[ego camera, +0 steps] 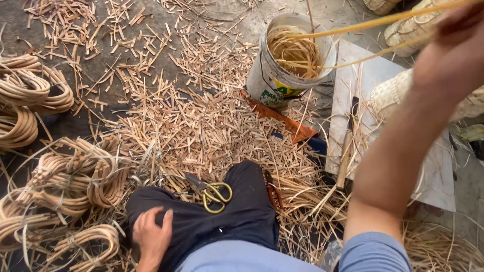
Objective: The person weaves thin rattan strips around thick curved wooden handles, using shears to trim the ends and a small tool to guide the strips.
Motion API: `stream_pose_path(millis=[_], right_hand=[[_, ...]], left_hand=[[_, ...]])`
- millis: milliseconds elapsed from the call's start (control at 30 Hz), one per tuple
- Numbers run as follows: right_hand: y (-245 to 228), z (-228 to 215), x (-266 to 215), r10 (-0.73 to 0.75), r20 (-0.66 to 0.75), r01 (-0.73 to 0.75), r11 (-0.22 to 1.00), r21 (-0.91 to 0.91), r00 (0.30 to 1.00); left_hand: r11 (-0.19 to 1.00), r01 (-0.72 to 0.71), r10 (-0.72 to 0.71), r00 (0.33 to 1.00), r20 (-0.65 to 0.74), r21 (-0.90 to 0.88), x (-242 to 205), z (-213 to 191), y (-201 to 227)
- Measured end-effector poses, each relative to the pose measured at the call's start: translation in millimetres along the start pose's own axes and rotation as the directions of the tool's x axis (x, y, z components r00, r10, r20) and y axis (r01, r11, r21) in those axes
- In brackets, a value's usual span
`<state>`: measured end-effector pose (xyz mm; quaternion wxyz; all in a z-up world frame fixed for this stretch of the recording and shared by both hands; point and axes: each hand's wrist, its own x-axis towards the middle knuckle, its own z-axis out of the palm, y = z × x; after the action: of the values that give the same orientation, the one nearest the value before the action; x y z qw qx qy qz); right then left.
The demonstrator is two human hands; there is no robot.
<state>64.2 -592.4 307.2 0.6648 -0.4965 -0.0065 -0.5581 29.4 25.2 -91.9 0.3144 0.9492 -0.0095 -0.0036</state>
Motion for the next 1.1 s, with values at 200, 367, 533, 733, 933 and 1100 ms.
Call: stream_pose_path(millis=[200,367,533,733,933,1100], right_hand=[[70.5,33.1,-322.1,0.505,0.446,-0.575,0.818,0.025,0.739],[69.2,32.9,-452.6,0.788,0.442,-0.894,0.442,0.079,0.429],[79.3,-7.1,-411.7,0.666,0.456,-0.802,0.545,0.243,0.591],[78.8,-87.9,-268.7,0.614,0.0,-0.524,0.674,0.521,0.789],[80.7,-110.6,-269.5,0.643,-0.135,-0.521,0.71,0.474,0.754],[91.6,-23.8,-421.0,0.738,0.283,-0.791,0.572,0.217,0.612]], left_hand=[[0.564,-0.148,0.265,0.964,0.008,-0.812,-9.0,-43.9,119.8],[0.548,-0.465,0.6,0.798,-0.061,-0.696,-14.7,-81.2,166.6],[0.551,-0.633,0.76,0.65,0.013,-0.543,-17.4,-92.7,141.7],[0.647,-0.713,0.751,0.658,0.062,-0.27,-16.3,-117.2,69.4],[0.883,-0.447,0.465,0.875,-0.139,0.142,11.1,-151.6,36.4],[0.836,-0.501,0.547,0.793,-0.268,0.224,29.3,-113.6,90.5]])
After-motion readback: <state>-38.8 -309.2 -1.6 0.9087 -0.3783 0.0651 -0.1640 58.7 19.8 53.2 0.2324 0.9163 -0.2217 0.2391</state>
